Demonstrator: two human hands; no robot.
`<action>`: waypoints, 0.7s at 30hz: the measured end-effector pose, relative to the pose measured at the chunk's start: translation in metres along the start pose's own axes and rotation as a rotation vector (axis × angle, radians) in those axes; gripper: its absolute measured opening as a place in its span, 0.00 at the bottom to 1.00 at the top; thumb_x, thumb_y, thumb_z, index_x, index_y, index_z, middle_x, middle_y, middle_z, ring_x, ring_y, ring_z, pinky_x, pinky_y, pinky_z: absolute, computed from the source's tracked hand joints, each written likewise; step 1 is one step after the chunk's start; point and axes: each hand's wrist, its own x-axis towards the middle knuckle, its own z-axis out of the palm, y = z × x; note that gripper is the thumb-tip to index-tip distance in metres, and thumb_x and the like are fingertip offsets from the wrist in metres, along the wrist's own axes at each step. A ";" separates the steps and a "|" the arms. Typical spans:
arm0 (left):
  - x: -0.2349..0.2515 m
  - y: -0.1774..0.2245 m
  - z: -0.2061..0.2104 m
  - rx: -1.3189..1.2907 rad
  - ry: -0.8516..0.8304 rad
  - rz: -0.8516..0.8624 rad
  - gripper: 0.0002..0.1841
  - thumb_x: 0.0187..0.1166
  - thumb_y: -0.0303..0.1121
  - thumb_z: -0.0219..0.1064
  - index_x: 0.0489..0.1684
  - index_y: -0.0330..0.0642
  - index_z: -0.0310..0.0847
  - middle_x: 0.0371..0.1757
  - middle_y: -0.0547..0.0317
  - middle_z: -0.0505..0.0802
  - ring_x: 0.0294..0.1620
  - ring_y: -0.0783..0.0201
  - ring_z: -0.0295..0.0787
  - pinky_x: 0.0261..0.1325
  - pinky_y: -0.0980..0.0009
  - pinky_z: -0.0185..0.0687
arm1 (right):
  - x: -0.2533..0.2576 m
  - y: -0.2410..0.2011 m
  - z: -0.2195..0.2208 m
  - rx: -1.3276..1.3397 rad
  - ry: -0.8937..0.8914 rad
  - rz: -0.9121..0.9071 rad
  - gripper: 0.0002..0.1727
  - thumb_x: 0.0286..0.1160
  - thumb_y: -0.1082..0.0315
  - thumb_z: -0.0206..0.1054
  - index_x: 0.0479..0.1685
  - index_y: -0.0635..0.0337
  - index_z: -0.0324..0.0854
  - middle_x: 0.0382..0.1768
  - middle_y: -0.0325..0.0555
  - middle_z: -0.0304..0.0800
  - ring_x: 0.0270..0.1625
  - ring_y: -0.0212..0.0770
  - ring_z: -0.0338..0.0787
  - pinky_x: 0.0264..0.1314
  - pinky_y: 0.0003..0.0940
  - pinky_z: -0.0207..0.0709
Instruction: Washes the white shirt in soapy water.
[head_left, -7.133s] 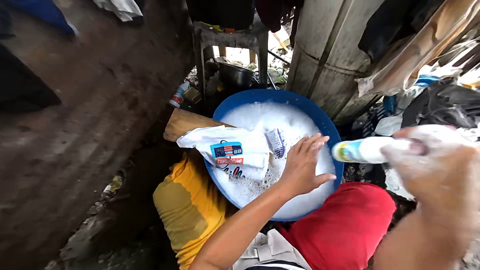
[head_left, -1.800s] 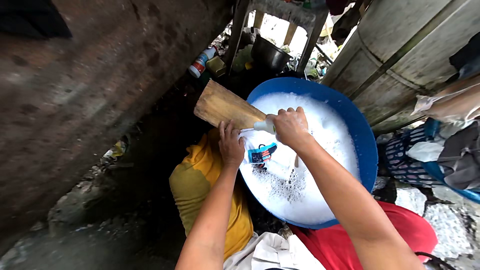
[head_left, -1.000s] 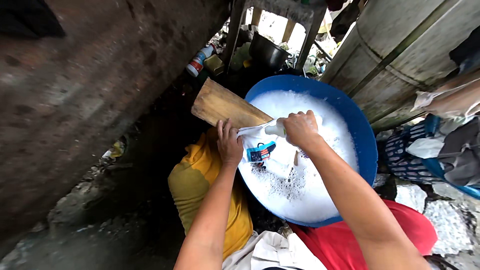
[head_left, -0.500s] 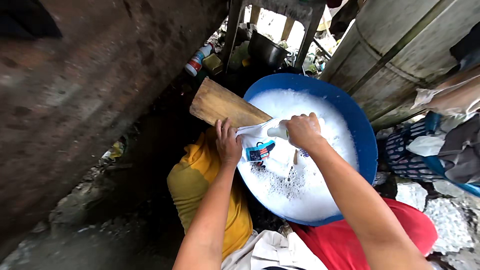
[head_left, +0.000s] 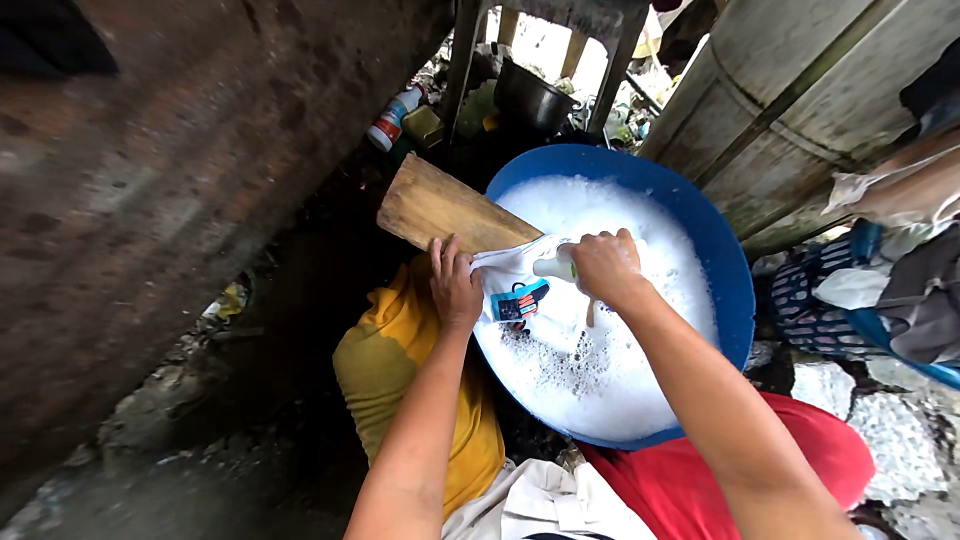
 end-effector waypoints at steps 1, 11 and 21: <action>0.000 0.000 0.000 0.000 -0.002 0.001 0.09 0.81 0.28 0.63 0.49 0.32 0.86 0.86 0.46 0.74 0.90 0.35 0.57 0.75 0.37 0.70 | 0.000 0.001 0.000 0.000 0.003 0.005 0.24 0.71 0.75 0.70 0.69 0.52 0.86 0.60 0.64 0.89 0.65 0.67 0.85 0.65 0.67 0.70; 0.000 0.000 -0.001 0.002 -0.006 -0.002 0.10 0.81 0.28 0.63 0.50 0.32 0.85 0.86 0.45 0.74 0.91 0.35 0.55 0.77 0.37 0.68 | 0.006 0.009 0.006 0.004 0.014 0.069 0.24 0.71 0.75 0.70 0.69 0.53 0.86 0.59 0.65 0.89 0.66 0.68 0.85 0.65 0.67 0.69; 0.000 0.001 -0.002 0.051 0.006 0.015 0.11 0.81 0.30 0.62 0.50 0.34 0.86 0.84 0.47 0.76 0.91 0.36 0.57 0.76 0.33 0.65 | 0.003 0.025 0.023 0.190 -0.036 0.102 0.28 0.69 0.68 0.74 0.74 0.50 0.82 0.63 0.66 0.87 0.68 0.69 0.83 0.65 0.73 0.69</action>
